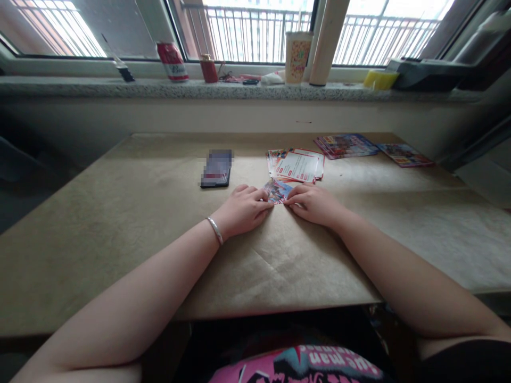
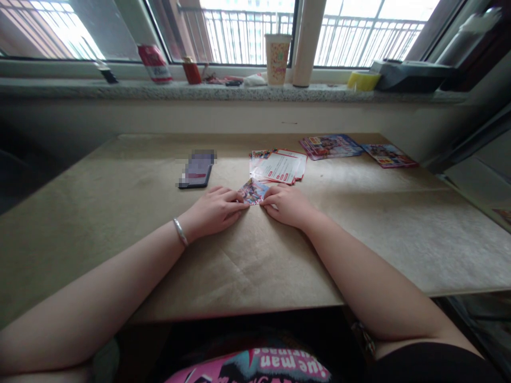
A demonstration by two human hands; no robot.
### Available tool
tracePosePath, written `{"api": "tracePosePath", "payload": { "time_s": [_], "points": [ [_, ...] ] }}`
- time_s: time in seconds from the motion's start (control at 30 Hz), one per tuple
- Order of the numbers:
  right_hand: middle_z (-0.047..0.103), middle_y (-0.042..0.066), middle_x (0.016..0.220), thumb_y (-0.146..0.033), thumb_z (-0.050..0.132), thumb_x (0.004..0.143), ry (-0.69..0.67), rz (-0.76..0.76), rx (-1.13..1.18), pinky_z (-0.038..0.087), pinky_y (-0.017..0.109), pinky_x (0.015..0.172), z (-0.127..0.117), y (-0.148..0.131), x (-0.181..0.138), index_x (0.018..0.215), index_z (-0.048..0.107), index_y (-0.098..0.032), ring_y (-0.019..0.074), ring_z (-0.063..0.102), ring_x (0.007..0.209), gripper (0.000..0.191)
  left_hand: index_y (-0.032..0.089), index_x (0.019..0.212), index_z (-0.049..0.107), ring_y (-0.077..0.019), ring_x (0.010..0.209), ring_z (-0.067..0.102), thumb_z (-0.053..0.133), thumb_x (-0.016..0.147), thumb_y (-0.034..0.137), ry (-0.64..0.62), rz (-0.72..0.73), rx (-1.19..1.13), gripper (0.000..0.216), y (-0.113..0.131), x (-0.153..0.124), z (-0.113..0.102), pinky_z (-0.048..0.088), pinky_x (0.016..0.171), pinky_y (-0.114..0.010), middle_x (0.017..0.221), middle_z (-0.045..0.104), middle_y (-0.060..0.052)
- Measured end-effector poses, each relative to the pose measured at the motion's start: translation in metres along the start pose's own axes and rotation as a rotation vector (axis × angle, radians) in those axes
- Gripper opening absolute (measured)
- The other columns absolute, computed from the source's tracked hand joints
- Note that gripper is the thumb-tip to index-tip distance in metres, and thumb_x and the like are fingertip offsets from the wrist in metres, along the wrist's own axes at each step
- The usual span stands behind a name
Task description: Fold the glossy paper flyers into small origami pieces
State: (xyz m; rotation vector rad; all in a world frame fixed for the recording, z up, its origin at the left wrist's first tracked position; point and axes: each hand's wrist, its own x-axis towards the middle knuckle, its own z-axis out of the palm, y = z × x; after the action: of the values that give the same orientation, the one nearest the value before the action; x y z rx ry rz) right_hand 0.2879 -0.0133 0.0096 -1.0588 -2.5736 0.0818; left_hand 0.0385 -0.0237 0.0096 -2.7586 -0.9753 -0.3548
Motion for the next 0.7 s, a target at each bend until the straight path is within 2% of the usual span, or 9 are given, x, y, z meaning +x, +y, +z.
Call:
{"api": "tracePosePath", "payload": {
  "time_s": [0.13,0.27,0.47,0.7],
  "points": [
    [0.074,0.005,0.103,-0.024,0.056,0.09,0.009,-0.024,0.006,0.051,0.038,0.09,0.0,0.001,0.0,0.098,0.078,-0.024,0.0214,0.065,0.095,0.023,0.028,0.104,0.075,-0.0184,0.091,0.061,0.049,0.093,0.027,-0.028,-0.033,0.011,0.028,-0.004,-0.002,-0.009,0.038,0.087,-0.037,0.098,0.069,-0.004],
    [0.073,0.005,0.104,-0.024,0.056,0.09,-0.004,-0.019,0.007,0.05,0.038,0.089,-0.001,0.001,0.0,0.099,0.077,-0.024,0.0213,0.065,0.095,0.023,0.03,0.101,0.076,-0.0178,0.085,0.062,0.051,0.09,0.027,-0.114,-0.071,0.013,0.028,-0.008,-0.003,-0.018,0.037,0.083,-0.036,0.092,0.071,-0.002],
    [0.073,0.005,0.105,-0.025,0.054,0.091,-0.017,-0.016,0.015,0.05,0.038,0.09,-0.001,0.001,0.0,0.1,0.077,-0.024,0.0209,0.065,0.096,0.025,0.031,0.098,0.078,-0.017,0.085,0.061,0.05,0.088,0.029,-0.212,-0.12,-0.015,0.029,-0.015,-0.006,-0.028,0.036,0.085,-0.035,0.092,0.071,-0.002],
    [0.073,0.004,0.105,-0.027,0.054,0.092,-0.019,-0.007,0.029,0.051,0.037,0.087,-0.001,0.002,0.0,0.099,0.078,-0.024,0.0199,0.065,0.094,0.025,0.032,0.097,0.078,-0.0164,0.077,0.062,0.051,0.086,0.03,-0.306,-0.156,0.016,0.029,-0.02,-0.01,-0.039,0.038,0.075,-0.032,0.089,0.072,-0.002]
  ]
}}
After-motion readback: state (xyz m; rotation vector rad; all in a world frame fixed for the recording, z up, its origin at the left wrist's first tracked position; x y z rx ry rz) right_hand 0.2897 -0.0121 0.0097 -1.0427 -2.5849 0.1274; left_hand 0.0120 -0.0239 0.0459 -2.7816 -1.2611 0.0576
